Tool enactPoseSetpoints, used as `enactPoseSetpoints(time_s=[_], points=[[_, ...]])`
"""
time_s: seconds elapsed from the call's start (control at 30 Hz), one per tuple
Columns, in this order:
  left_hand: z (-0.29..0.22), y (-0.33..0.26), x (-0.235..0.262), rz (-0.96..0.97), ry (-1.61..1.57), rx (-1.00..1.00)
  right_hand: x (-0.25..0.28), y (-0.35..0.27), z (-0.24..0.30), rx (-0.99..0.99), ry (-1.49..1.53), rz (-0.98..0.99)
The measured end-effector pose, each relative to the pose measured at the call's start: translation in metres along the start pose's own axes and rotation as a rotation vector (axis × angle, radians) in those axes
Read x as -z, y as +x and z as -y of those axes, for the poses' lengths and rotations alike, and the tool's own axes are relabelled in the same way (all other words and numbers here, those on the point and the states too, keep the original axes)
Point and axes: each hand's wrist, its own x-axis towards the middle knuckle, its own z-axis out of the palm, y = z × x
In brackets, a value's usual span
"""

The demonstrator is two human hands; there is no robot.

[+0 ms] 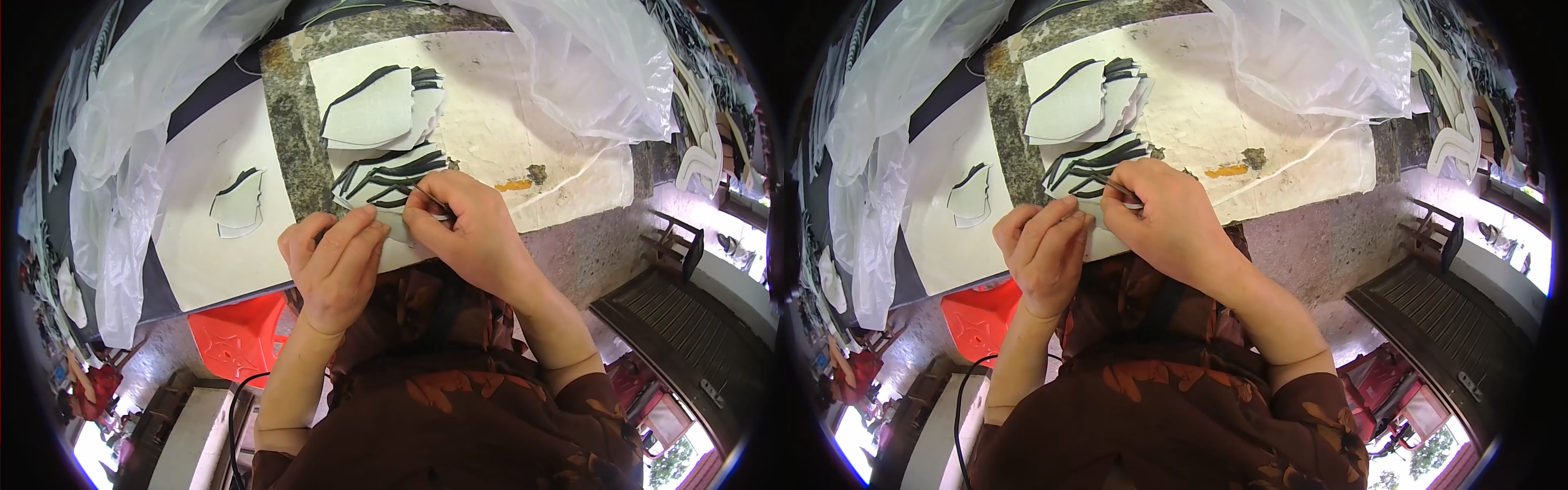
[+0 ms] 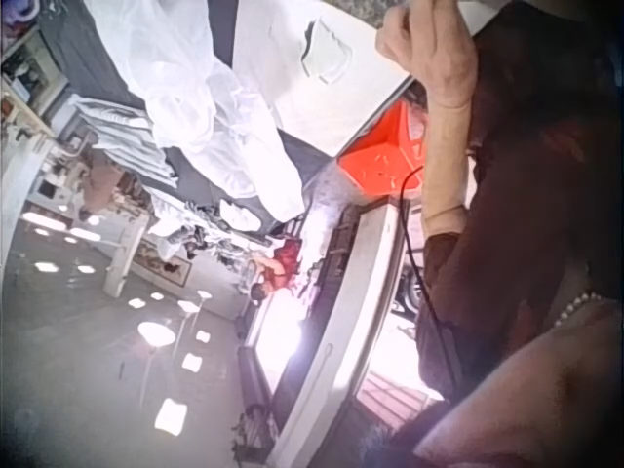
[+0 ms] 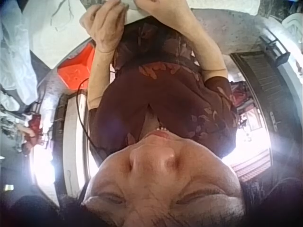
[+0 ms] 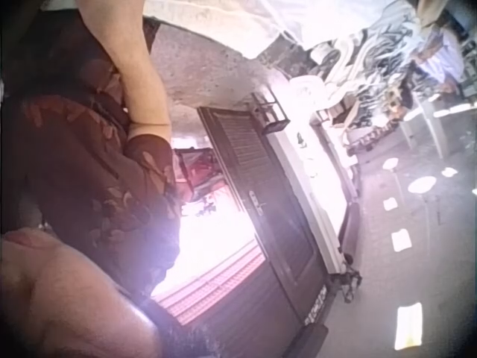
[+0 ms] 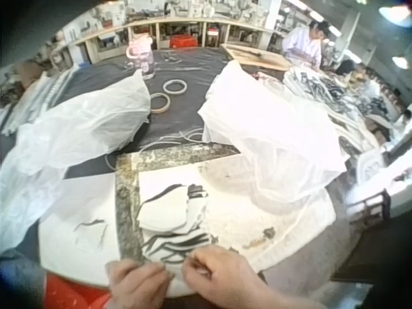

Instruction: Trimming excess threads and material from shoe upper components using small snips.

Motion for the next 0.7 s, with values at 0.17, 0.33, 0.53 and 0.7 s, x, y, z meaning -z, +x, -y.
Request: enactPoseSetpoints(time_s=[0.17,0.33,0.53,0.7], points=[[-0.0003,0.0011,0.0009,0.020,-0.001,0.018,0.0024,-0.0006,0.0036,-0.024,0.003,0.005],[-0.0007,0.0021,0.0006,0.036,-0.005,0.035,0.0051,-0.0034,0.0004,0.004,-0.023,0.009],[-0.0013,0.0021,-0.0027,0.005,-0.003,0.038,0.0049,-0.0033,-0.0023,0.064,-0.029,0.009],[-0.0004,0.0025,-0.0012,0.029,0.021,0.003,0.0065,-0.0024,-0.0012,0.035,-0.052,0.034]])
